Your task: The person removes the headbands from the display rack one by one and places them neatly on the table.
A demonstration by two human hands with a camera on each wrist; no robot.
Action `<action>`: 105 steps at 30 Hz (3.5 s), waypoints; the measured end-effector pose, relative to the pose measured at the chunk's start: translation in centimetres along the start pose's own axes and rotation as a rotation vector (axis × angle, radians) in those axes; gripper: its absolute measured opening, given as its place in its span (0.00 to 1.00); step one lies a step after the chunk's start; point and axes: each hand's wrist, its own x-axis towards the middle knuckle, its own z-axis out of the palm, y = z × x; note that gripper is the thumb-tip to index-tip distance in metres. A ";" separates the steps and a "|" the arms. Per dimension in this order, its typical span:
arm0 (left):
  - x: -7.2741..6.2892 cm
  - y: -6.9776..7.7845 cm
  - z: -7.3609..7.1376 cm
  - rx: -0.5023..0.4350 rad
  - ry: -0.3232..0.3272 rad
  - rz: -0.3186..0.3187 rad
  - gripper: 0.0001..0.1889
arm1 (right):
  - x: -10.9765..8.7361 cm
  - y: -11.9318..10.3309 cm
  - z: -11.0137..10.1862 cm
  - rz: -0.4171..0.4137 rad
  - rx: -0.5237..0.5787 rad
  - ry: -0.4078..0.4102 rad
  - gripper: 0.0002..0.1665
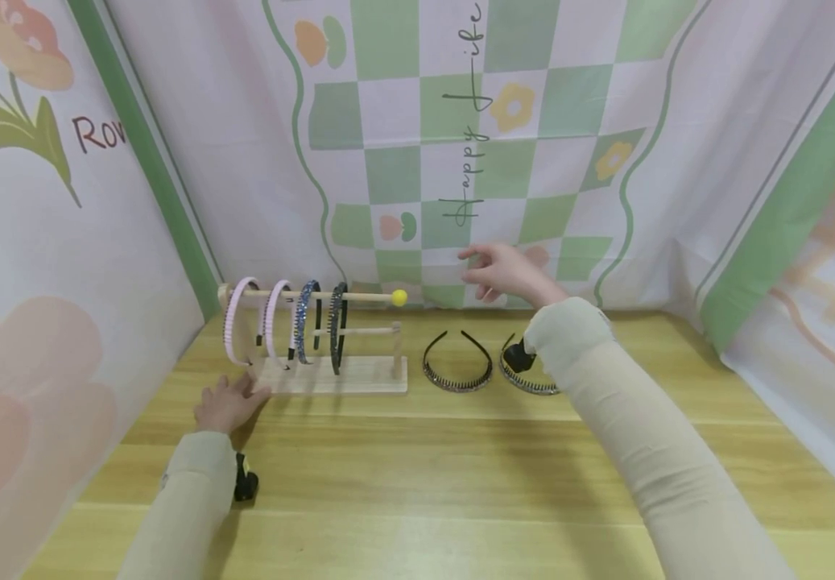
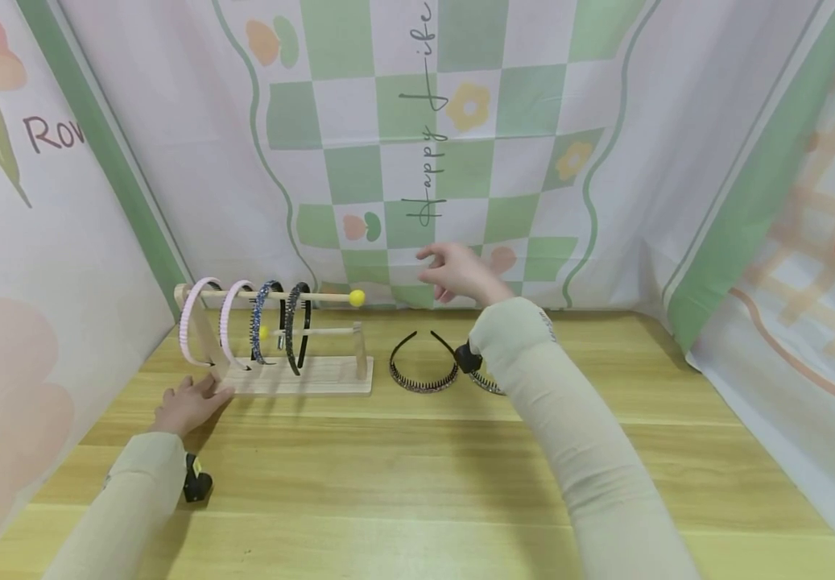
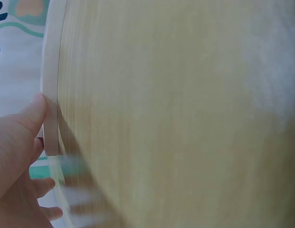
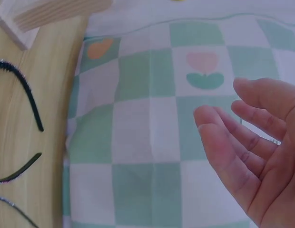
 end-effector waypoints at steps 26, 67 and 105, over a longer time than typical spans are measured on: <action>0.3 -0.1 -0.1 0.012 0.003 -0.006 0.41 | 2.0 -6.4 3.2 -0.064 -0.048 -0.049 0.27; -0.2 0.5 -0.2 -0.005 0.011 -0.023 0.40 | 4.3 -10.1 10.7 -0.109 0.081 -0.164 0.29; 0.6 -0.7 0.3 0.003 0.007 -0.001 0.43 | 4.6 -9.5 13.1 -0.027 0.180 -0.013 0.20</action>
